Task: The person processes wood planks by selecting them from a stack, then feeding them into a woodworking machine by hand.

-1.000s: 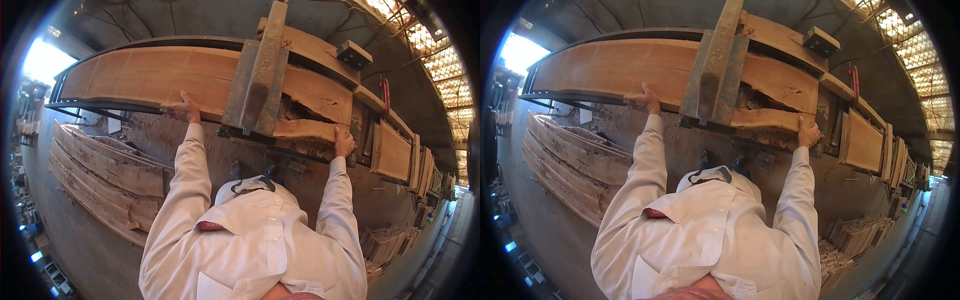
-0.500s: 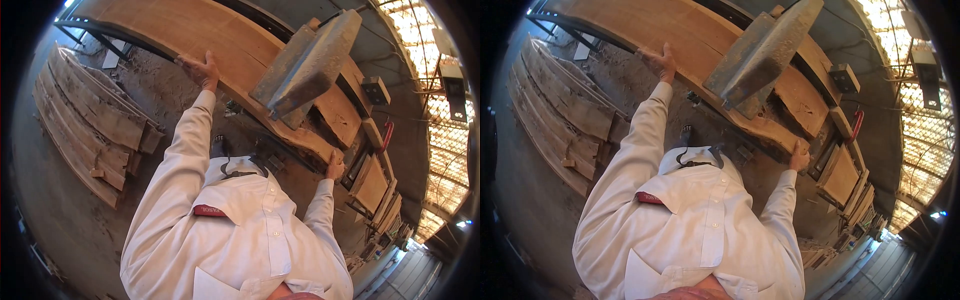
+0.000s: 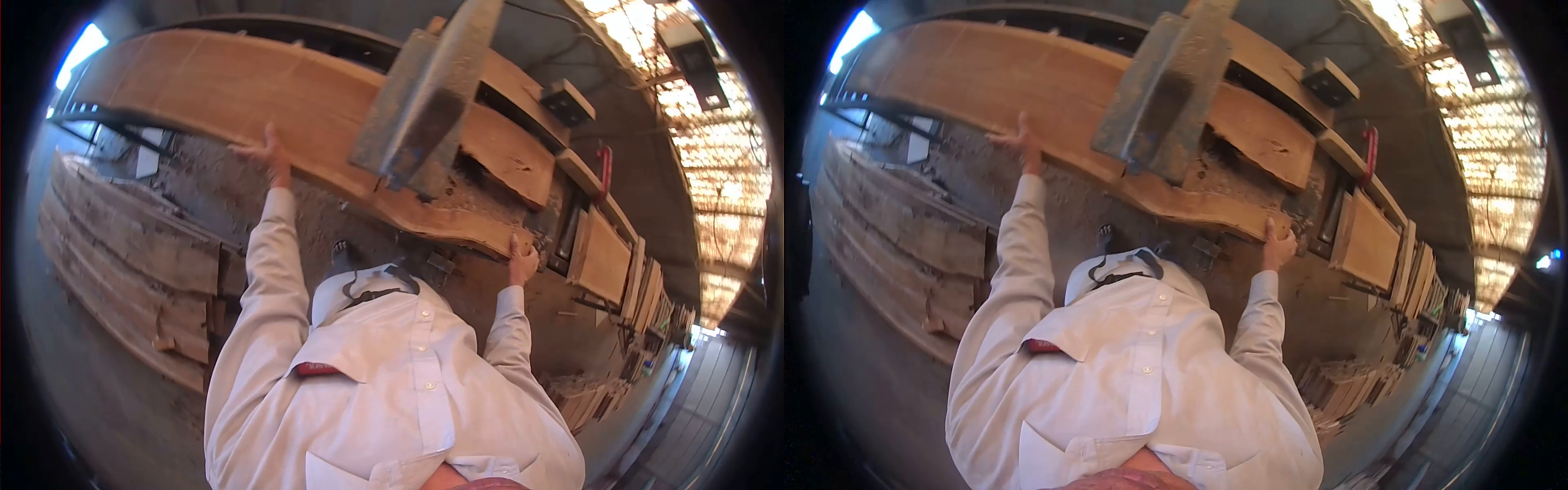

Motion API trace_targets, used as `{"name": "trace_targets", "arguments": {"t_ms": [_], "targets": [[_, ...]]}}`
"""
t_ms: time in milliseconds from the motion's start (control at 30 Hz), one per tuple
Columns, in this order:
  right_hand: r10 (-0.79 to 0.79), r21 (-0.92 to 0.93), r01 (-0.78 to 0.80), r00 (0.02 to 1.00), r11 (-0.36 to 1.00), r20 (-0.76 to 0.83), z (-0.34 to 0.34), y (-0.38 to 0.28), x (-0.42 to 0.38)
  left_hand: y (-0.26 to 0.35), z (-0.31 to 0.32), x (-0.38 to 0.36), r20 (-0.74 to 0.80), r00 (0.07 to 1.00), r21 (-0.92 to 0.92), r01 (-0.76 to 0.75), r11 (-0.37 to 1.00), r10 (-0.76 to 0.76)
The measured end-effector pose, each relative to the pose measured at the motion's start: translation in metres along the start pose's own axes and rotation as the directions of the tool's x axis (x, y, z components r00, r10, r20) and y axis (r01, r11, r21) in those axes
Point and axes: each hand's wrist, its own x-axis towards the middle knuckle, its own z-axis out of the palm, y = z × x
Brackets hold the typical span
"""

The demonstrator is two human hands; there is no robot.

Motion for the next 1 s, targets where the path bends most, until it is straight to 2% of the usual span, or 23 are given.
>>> {"name": "trace_targets", "arguments": {"t_ms": [133,167,233,267,300,333,367,400,433,467,533,633,667,767,800,900,933,1000], "targets": [[-0.012,-0.115,0.007,0.999,0.993,-0.050,-0.005,-0.010,0.002,-0.026,0.012,0.009,-0.013,0.999,0.076,0.048,0.996,-0.047],[-0.021,-0.159,0.011,0.998,0.987,-0.062,-0.003,-0.010,0.006,-0.020,0.010,0.005,-0.003,0.997,0.026,0.079,0.996,-0.079],[-0.174,-0.018,0.174,0.962,0.985,-0.209,-0.002,-0.024,0.011,-0.004,0.007,-0.001,0.029,0.990,-0.071,0.143,0.987,-0.141],[-0.237,0.039,0.259,0.927,0.965,-0.291,-0.003,-0.039,0.012,-0.029,0.017,0.010,0.026,0.987,-0.078,0.158,0.984,-0.156],[-0.172,0.229,0.214,0.967,0.950,-0.190,-0.010,-0.066,0.005,-0.052,0.027,0.020,0.025,0.985,-0.085,0.170,0.982,-0.168],[-0.126,0.410,0.148,0.989,0.900,-0.081,-0.014,-0.092,0.001,-0.043,0.027,0.014,0.026,0.983,-0.103,0.181,0.978,-0.179],[-0.030,0.670,-0.078,0.989,0.738,0.148,0.003,-0.095,0.008,-0.035,0.024,0.008,0.026,0.981,-0.121,0.193,0.974,-0.191],[-0.021,0.815,-0.322,0.926,0.483,0.378,0.024,-0.095,0.018,-0.030,0.021,0.005,0.031,0.981,-0.105,0.194,0.975,-0.192],[0.035,0.802,-0.561,0.823,0.207,0.566,0.042,-0.100,0.029,-0.024,0.020,0.004,0.034,0.981,-0.091,0.194,0.977,-0.192],[0.013,0.680,-0.727,0.682,-0.094,0.731,0.055,-0.109,0.040,-0.013,0.017,0.002,0.045,0.983,-0.086,0.184,0.979,-0.181],[0.016,0.407,-0.728,0.479,-0.551,0.878,0.064,-0.135,0.056,0.008,0.008,-0.011,0.061,0.985,-0.077,0.169,0.983,-0.164],[-0.037,0.470,-0.623,0.625,-0.625,0.780,0.082,-0.152,0.062,0.023,-0.003,-0.021,0.054,0.987,0.044,0.150,0.988,-0.152],[0.002,0.487,-0.634,0.608,-0.600,0.794,0.081,-0.158,0.067,0.022,-0.004,-0.018,0.042,0.988,0.101,0.142,0.985,-0.147],[0.099,0.667,-0.620,0.697,-0.414,0.710,0.081,-0.164,0.067,0.007,0.002,-0.006,-0.023,0.993,0.195,0.120,0.974,-0.118],[0.095,0.675,-0.612,0.708,-0.413,0.700,0.078,-0.164,0.069,0.006,0.006,-0.008,-0.043,0.989,0.140,0.148,0.979,-0.144],[0.110,0.707,-0.593,0.731,-0.386,0.673,0.060,-0.144,0.056,0.015,-0.005,-0.007,0.037,0.988,0.203,0.141,0.969,-0.152],[0.115,0.723,-0.584,0.743,-0.370,0.659,0.056,-0.135,0.050,-0.019,0.012,0.007,-0.020,0.996,0.119,0.090,0.989,-0.088],[0.139,0.777,-0.548,0.782,-0.309,0.607,0.036,-0.115,0.036,-0.064,0.020,0.046,0.144,0.985,0.363,0.039,0.931,-0.097]]}}
